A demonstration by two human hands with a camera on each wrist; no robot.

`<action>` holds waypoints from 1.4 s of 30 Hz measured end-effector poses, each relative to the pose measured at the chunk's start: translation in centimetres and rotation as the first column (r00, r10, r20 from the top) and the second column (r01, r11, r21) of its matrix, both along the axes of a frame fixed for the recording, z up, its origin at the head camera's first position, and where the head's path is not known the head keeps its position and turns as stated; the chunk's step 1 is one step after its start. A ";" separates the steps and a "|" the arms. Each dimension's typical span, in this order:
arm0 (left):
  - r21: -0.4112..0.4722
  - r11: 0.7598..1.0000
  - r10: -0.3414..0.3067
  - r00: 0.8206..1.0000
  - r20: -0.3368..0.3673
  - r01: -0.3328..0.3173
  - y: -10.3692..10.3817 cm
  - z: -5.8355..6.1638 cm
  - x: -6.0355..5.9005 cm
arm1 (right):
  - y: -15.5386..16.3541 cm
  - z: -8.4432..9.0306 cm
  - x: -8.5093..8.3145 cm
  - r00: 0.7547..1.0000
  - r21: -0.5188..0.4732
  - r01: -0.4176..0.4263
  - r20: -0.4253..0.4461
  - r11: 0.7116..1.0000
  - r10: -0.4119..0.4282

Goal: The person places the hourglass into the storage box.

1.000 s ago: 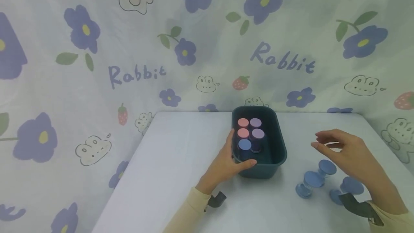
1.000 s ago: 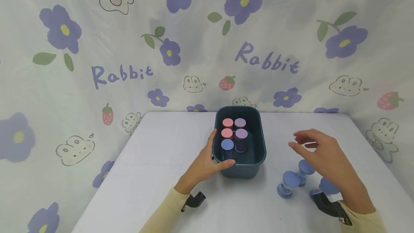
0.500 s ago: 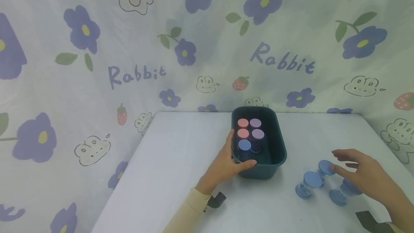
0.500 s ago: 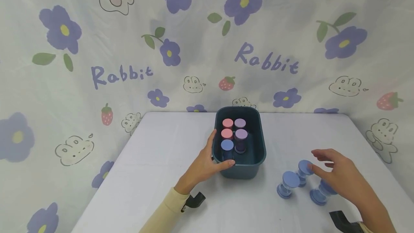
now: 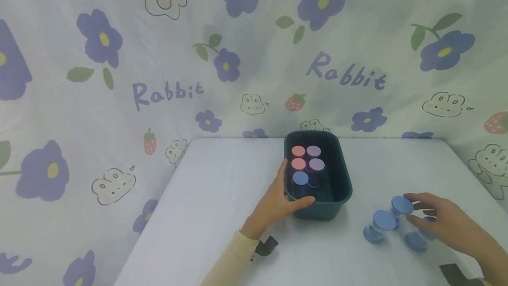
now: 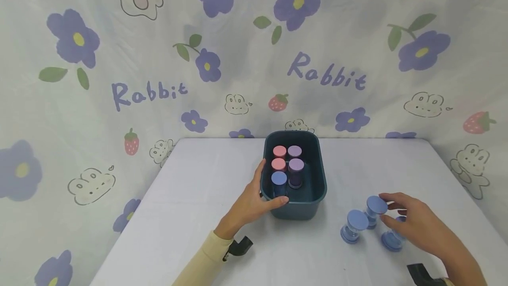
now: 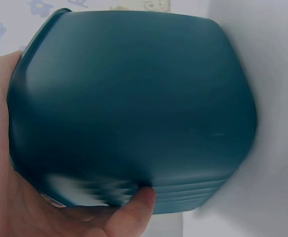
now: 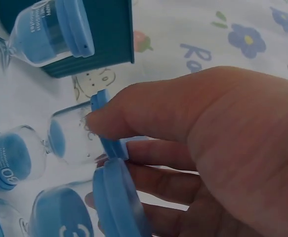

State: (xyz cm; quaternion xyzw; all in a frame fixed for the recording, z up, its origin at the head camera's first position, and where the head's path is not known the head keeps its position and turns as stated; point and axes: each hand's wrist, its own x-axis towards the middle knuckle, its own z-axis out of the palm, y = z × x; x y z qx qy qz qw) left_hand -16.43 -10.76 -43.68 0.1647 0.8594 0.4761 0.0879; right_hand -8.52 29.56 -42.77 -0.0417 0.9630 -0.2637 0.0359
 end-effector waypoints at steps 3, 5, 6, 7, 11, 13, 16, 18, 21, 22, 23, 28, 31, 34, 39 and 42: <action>0.007 1.000 -0.003 1.000 -0.004 0.003 0.0 0.0 0.0 | -0.1 -0.1 0.1 1.000 0.001 -0.002 -0.008 1.000 0.002; 0.018 1.000 -0.008 1.000 -0.007 0.008 0.0 0.0 -0.1 | -0.2 -0.1 0.0 1.000 -0.009 0.008 -0.005 1.000 -0.008; 0.019 1.000 -0.007 1.000 -0.008 0.007 0.0 0.0 -0.1 | -0.3 -0.1 -0.1 1.000 -0.016 0.015 0.001 1.000 -0.015; 0.021 1.000 -0.008 1.000 -0.009 0.008 0.0 0.0 -0.1 | -0.4 -0.1 -0.1 1.000 -0.021 0.024 0.008 0.999 -0.024; 0.020 1.000 -0.007 1.000 -0.012 0.008 0.0 -0.1 -0.2 | -0.6 -0.2 -0.2 0.999 -0.062 0.049 0.016 0.997 -0.048; 0.023 1.000 -0.011 1.000 -0.016 0.011 0.0 -0.1 -0.2 | -0.6 -0.3 -0.2 0.998 -0.081 0.062 0.015 0.995 -0.060; 0.031 0.999 -0.016 1.000 -0.027 0.017 0.0 -0.2 -0.3 | -0.5 -0.5 -0.1 0.997 -0.114 0.077 0.015 0.990 -0.075; 0.034 0.999 -0.019 0.999 -0.034 0.020 0.0 -0.3 -0.3 | -0.5 -0.6 -0.1 0.996 -0.125 0.087 0.011 0.988 -0.086; 0.027 0.999 -0.016 0.999 -0.030 0.017 0.0 -0.4 -0.3 | -0.6 -0.9 0.0 0.995 -0.129 0.094 -0.003 0.987 -0.096; 0.023 1.000 -0.014 1.000 -0.027 0.015 0.0 -0.4 -0.3 | -0.6 -0.9 0.0 0.995 -0.125 0.099 -0.010 0.987 -0.101; 0.018 1.000 -0.012 1.000 -0.024 0.012 0.1 -0.4 -0.3 | -0.6 -1.0 0.0 0.994 -0.121 0.102 -0.017 0.987 -0.105; 0.011 1.000 -0.010 1.000 -0.020 0.010 0.1 -0.5 -0.3 | -0.5 -0.9 0.0 0.986 -0.119 0.130 -0.089 0.984 -0.141; 0.014 1.000 -0.011 1.000 -0.027 0.011 0.1 -0.5 -0.3 | -0.3 -0.3 0.0 0.978 -0.144 0.152 -0.122 0.978 -0.170; 0.011 1.000 -0.008 0.999 -0.032 0.008 0.1 -0.4 -0.3 | -0.3 0.5 0.0 0.974 -0.179 0.177 -0.112 0.968 -0.199; 0.014 1.000 -0.011 0.999 -0.035 0.011 0.1 -0.3 -0.2 | -0.8 1.7 -0.3 0.965 -0.223 0.204 -0.119 0.953 -0.234; 0.022 1.000 -0.015 0.999 -0.037 0.016 0.1 -0.3 -0.2 | -1.1 2.3 -0.5 0.958 -0.258 0.186 -0.168 0.948 -0.233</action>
